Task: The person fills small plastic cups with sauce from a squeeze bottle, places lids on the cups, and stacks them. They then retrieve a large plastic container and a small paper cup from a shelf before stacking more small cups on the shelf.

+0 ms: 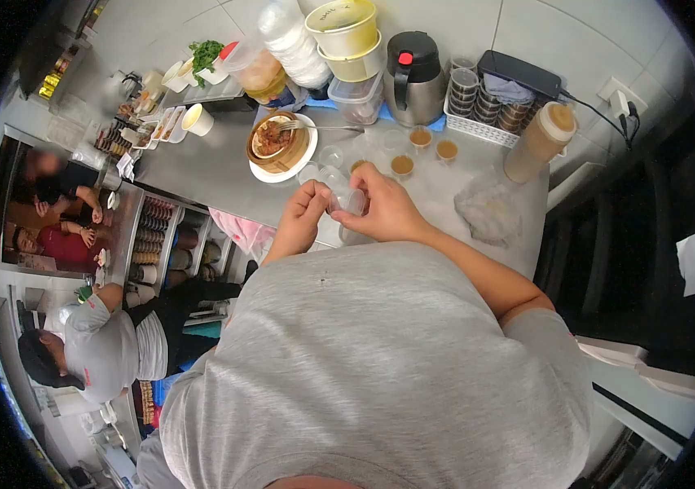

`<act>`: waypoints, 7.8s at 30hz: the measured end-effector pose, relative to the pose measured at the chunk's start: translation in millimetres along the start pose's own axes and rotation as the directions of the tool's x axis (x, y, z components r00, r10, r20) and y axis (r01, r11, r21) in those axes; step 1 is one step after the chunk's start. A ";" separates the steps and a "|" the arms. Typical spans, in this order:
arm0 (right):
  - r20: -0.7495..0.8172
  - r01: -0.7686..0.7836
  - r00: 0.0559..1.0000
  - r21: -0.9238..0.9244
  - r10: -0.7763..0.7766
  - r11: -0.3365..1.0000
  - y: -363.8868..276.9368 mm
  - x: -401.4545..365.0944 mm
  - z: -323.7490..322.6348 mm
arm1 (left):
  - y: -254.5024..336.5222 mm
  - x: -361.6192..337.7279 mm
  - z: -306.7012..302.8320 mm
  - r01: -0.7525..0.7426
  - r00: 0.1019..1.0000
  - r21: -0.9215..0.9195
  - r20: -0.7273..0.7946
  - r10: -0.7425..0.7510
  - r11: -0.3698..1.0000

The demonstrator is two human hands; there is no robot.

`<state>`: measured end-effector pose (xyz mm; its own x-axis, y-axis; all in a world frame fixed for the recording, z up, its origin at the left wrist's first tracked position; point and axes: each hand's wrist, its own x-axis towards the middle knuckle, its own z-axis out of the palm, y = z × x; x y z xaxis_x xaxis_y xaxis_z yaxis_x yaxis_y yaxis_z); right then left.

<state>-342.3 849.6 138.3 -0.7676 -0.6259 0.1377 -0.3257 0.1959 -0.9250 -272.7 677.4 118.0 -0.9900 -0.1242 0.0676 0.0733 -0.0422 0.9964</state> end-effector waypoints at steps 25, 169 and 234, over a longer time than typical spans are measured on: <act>0.190 0.422 0.907 -0.380 -0.377 0.823 -7.4 2.3 -6.9 | 2.4 -7.2 -2.4 0.001 0.999 -0.057 0.032 0.001 0.998; -0.349 0.077 0.550 0.926 0.758 0.370 149.8 -49.9 -166.3 | -82.8 57.4 83.4 -0.689 0.700 0.675 0.528 0.480 0.262; 0.197 0.321 0.940 -0.789 -0.280 0.523 111.8 -21.2 -3.0 | -115.7 5.8 22.7 -0.522 0.841 0.803 0.427 0.332 0.289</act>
<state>-364.0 887.0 33.1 -0.5217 -0.7915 0.3182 -0.8526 0.4974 -0.1603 -289.7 704.1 4.2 -0.8600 0.3053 0.4090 0.4406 0.8485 0.2931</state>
